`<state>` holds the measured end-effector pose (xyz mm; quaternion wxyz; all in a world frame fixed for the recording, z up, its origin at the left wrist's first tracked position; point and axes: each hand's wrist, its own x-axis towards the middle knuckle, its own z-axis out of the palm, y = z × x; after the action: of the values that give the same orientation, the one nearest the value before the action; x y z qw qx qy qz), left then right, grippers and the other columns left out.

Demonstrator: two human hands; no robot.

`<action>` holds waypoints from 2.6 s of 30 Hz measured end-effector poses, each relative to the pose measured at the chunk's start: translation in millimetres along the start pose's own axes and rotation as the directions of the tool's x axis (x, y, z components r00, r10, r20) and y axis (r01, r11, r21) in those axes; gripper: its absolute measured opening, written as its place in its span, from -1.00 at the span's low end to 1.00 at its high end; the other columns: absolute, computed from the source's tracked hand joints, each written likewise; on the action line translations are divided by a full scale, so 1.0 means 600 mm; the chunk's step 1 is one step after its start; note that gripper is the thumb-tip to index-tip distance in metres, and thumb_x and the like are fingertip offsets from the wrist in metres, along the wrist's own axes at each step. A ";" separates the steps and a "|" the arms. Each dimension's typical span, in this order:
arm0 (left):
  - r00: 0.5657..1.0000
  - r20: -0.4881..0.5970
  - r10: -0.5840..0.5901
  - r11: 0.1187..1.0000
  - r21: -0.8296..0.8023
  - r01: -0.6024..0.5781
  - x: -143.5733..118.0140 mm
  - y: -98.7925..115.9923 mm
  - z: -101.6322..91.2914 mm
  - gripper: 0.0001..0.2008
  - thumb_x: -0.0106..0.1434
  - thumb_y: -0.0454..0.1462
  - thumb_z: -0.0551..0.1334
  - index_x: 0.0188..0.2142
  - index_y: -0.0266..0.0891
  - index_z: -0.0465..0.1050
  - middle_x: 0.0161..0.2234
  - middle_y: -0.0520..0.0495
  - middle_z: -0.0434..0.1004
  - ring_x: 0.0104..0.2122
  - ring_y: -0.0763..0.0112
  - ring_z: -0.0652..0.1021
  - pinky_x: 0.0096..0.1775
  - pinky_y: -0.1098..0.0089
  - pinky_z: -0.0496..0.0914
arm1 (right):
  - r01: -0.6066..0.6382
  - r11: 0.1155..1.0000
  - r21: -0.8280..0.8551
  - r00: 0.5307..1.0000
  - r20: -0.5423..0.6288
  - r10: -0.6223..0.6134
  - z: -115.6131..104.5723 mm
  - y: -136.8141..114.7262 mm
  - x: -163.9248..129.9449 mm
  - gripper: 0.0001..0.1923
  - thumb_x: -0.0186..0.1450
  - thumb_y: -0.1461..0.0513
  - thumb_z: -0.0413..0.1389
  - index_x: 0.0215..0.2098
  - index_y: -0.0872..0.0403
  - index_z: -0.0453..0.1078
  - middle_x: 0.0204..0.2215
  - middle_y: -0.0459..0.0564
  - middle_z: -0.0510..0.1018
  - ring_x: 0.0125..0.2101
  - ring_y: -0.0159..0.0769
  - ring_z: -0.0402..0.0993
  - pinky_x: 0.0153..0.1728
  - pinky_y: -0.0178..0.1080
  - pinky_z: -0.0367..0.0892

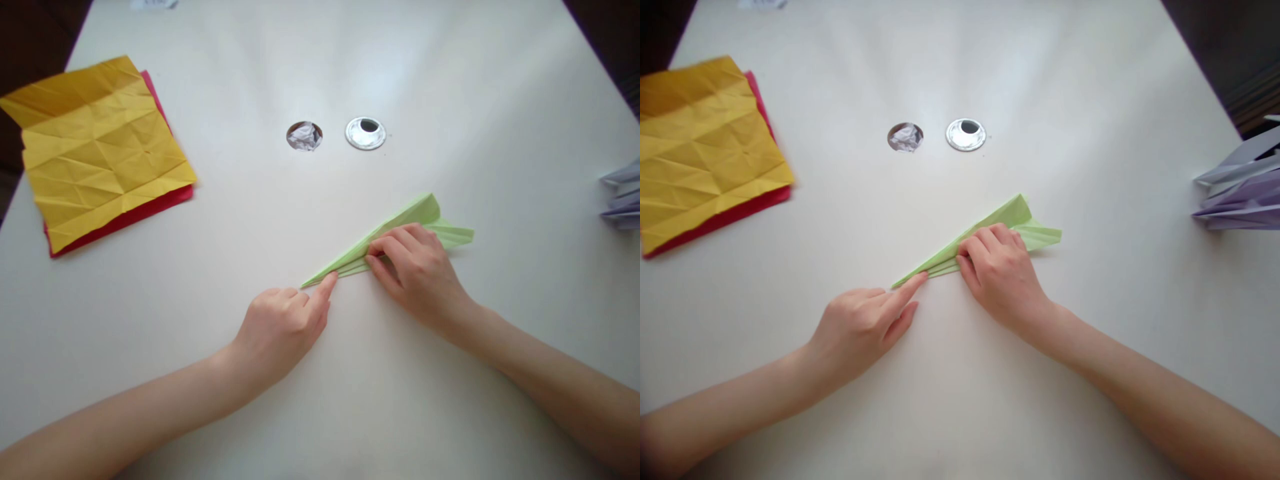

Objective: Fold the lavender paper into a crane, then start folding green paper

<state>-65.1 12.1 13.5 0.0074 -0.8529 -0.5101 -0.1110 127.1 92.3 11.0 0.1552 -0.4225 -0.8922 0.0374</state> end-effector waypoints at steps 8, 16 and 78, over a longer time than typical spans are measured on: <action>0.997 0.056 -0.053 0.996 -0.067 0.057 -0.003 -0.002 0.001 -0.68 0.22 -0.31 0.04 -0.03 -0.30 0.30 -0.70 0.14 0.35 -0.69 0.52 0.36 -0.60 0.47 0.15 | -0.001 1.000 0.007 1.000 -0.005 0.001 0.000 0.000 0.000 -0.88 0.21 0.30 -0.01 -0.48 0.09 0.29 -0.50 -0.02 0.44 -0.36 -0.24 0.29 -0.35 -0.22 0.13; 1.000 -0.008 -0.009 1.000 -0.001 0.009 -0.022 -0.013 -0.001 -0.67 0.21 -0.35 0.07 -0.02 -0.26 0.33 -0.74 0.17 0.27 -0.69 0.55 0.33 -0.59 0.47 0.13 | 0.004 1.000 0.003 1.000 0.003 -0.004 -0.001 0.002 0.000 -0.87 0.22 0.31 -0.02 -0.48 0.09 0.29 -0.50 -0.01 0.44 -0.37 -0.24 0.28 -0.36 -0.21 0.14; 0.992 -0.104 0.071 0.994 0.089 -0.062 -0.034 -0.006 -0.017 -0.73 0.17 -0.36 0.16 -0.11 -0.34 0.40 -0.75 0.18 0.17 -0.70 0.56 0.25 -0.58 0.41 0.09 | 0.010 1.000 -0.006 1.000 0.011 -0.010 0.000 0.003 -0.001 -0.87 0.22 0.29 -0.01 -0.48 0.11 0.29 -0.49 -0.01 0.44 -0.37 -0.24 0.27 -0.34 -0.22 0.15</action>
<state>-79.4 -4.8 19.0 0.0750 -0.8612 -0.4845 -0.1342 128.7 93.2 10.4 0.1492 -0.4182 -0.8953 0.0364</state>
